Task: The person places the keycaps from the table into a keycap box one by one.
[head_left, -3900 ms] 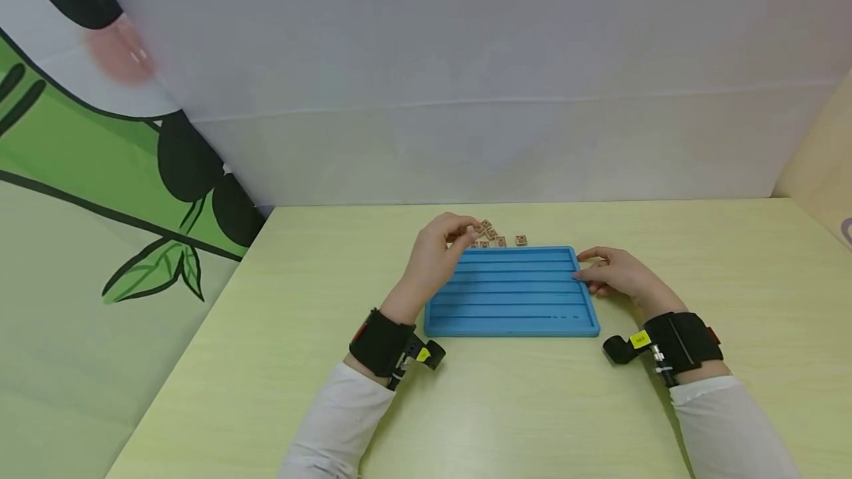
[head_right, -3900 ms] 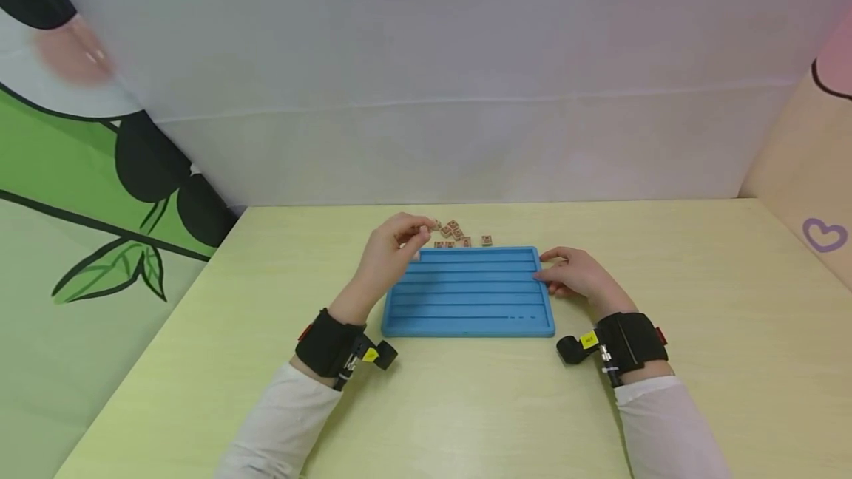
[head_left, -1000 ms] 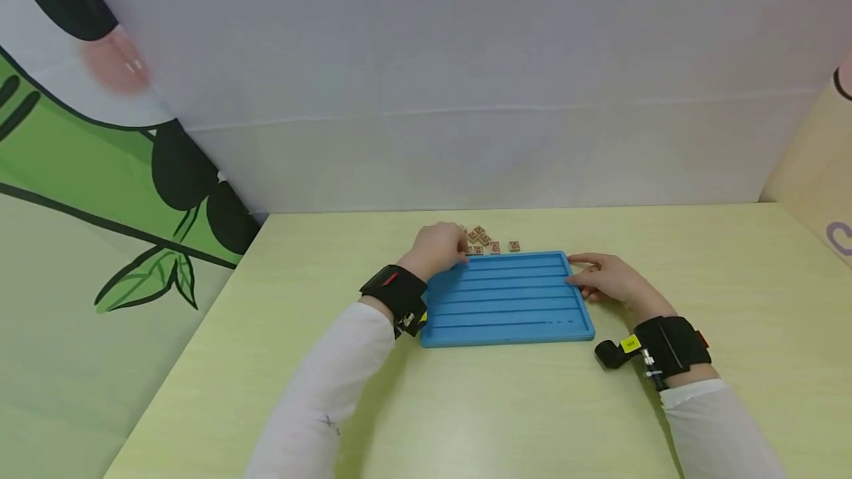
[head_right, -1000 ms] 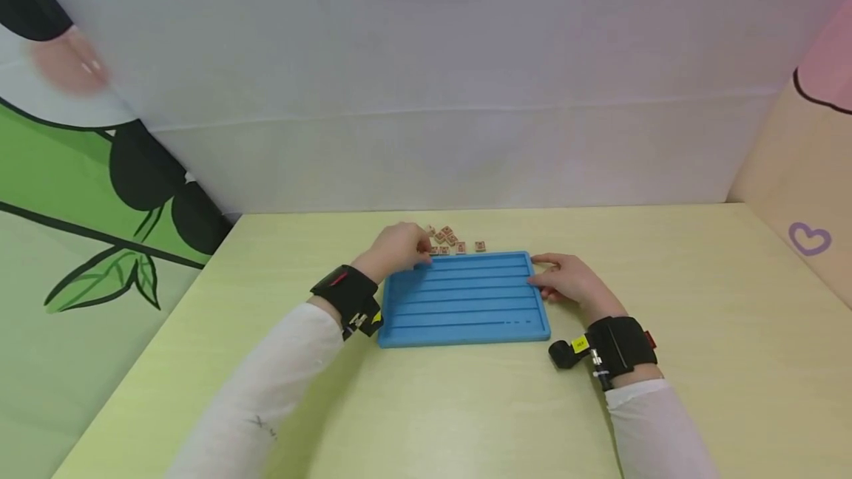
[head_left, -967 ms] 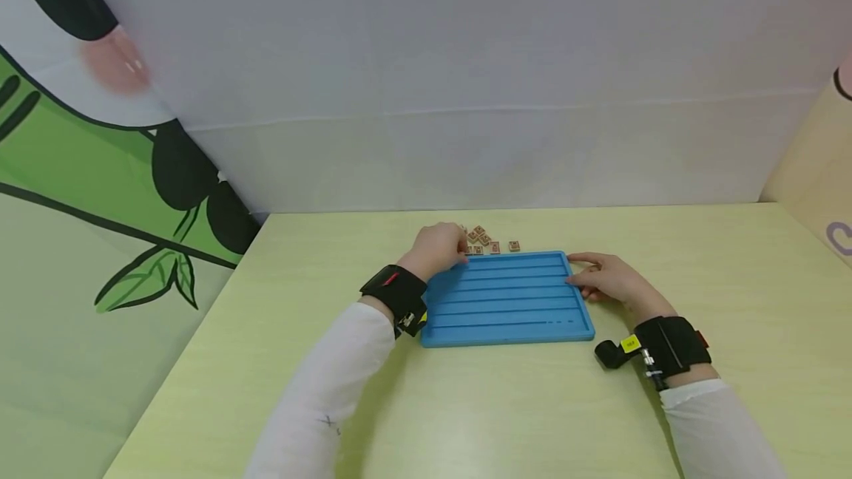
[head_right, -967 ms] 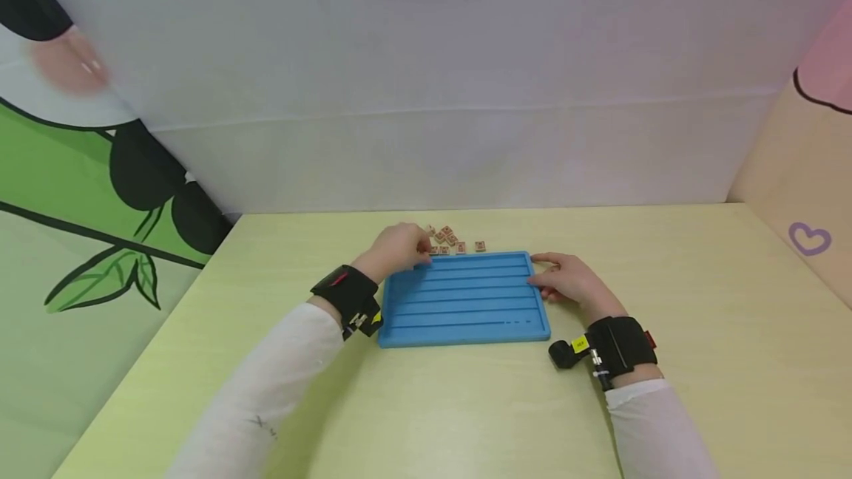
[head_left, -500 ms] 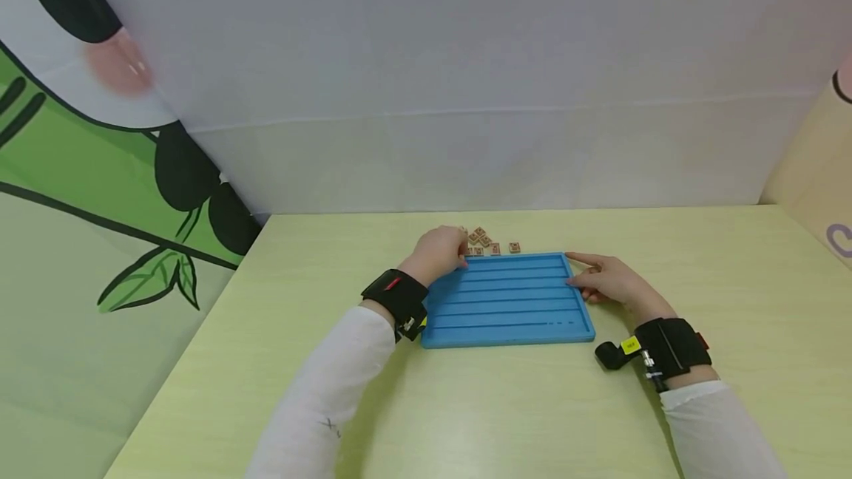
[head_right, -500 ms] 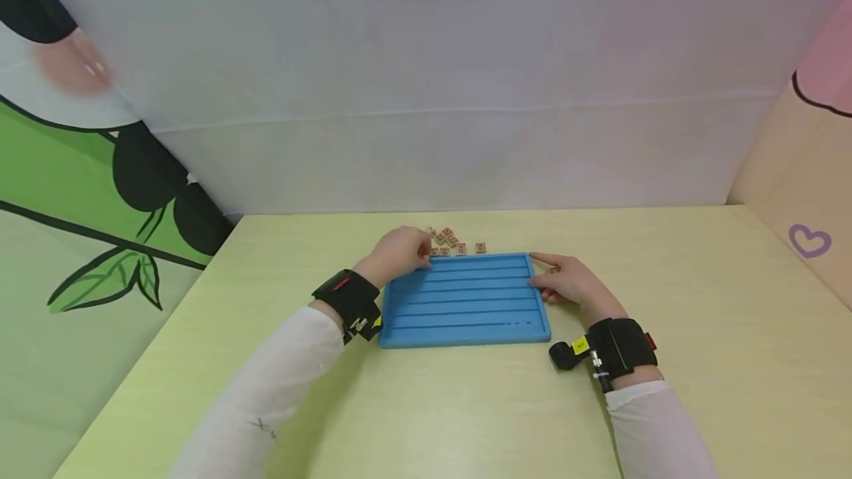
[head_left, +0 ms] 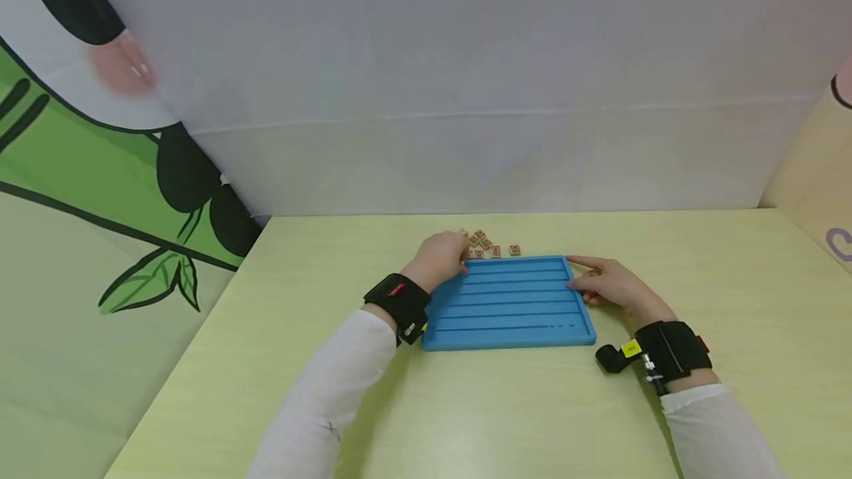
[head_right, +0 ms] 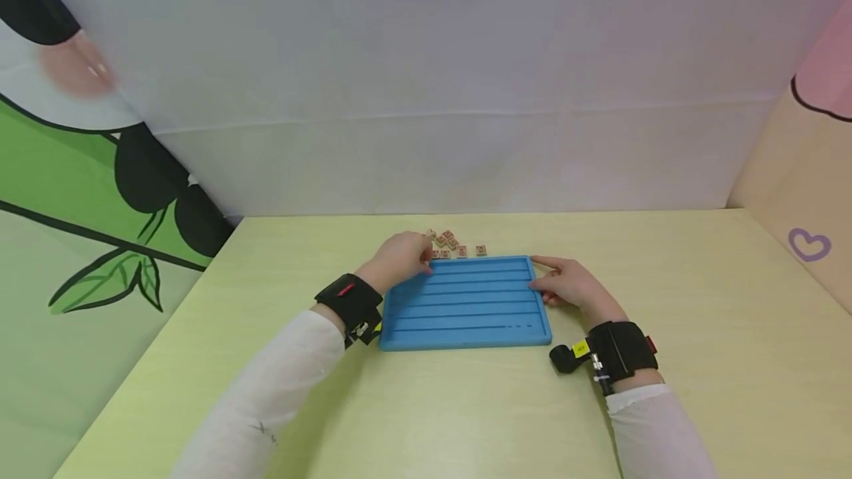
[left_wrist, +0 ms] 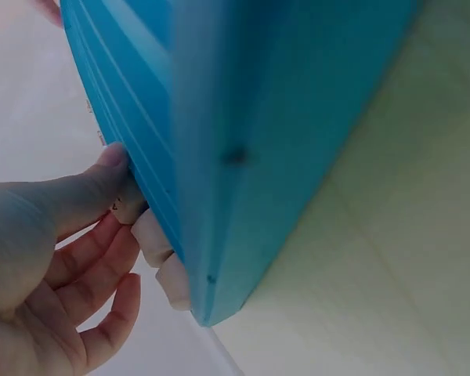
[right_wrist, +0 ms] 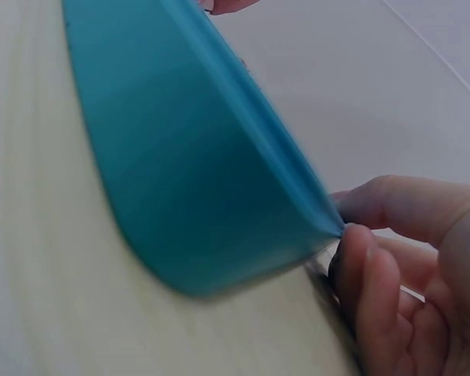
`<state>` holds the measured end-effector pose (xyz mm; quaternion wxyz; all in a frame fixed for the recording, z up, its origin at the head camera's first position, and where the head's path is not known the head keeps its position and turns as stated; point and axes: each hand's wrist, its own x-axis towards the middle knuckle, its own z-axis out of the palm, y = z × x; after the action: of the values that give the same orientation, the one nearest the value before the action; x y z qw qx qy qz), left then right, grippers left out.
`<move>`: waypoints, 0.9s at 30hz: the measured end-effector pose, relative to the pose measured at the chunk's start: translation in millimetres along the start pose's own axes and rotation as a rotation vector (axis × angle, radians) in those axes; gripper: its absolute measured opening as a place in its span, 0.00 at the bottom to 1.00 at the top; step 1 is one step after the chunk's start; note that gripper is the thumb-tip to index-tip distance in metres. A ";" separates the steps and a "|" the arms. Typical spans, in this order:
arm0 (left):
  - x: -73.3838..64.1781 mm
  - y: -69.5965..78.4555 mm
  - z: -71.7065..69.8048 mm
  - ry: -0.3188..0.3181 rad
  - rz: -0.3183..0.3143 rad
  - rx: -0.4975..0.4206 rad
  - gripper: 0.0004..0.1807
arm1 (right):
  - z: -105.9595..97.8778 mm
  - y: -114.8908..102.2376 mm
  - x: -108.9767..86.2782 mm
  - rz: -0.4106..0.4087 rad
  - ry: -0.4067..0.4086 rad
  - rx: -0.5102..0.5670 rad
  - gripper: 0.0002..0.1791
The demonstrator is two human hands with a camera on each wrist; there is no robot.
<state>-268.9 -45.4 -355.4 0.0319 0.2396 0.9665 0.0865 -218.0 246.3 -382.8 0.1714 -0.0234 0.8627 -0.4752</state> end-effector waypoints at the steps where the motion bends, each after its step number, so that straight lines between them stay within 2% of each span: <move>1: -0.3 0.3 -0.2 -0.001 0.001 0.007 0.14 | 0.2 0.1 0.1 0.001 0.000 0.001 0.38; 6: -2.3 1.6 -1.9 -0.002 0.011 0.013 0.17 | 0.8 0.5 0.6 0.002 0.003 0.007 0.38; 12: -4.3 0.4 -2.6 -0.016 0.045 -0.032 0.16 | 0.5 0.8 0.3 0.014 0.007 0.020 0.38; 18: -3.6 -1.6 -2.7 -0.018 0.065 -0.022 0.19 | -0.6 2.4 1.3 0.019 0.010 0.028 0.38; 25: -6.5 0.7 -2.7 0.006 0.043 0.053 0.05 | 0.3 1.8 1.3 0.005 0.007 0.016 0.38; 27: -7.5 1.0 -1.8 0.018 0.035 0.075 0.04 | 0.5 2.2 1.7 0.003 0.008 0.011 0.38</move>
<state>-262.0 -48.4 -353.2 0.0128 0.2570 0.9649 0.0529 -219.2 246.8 -385.3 0.1689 -0.0190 0.8609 -0.4796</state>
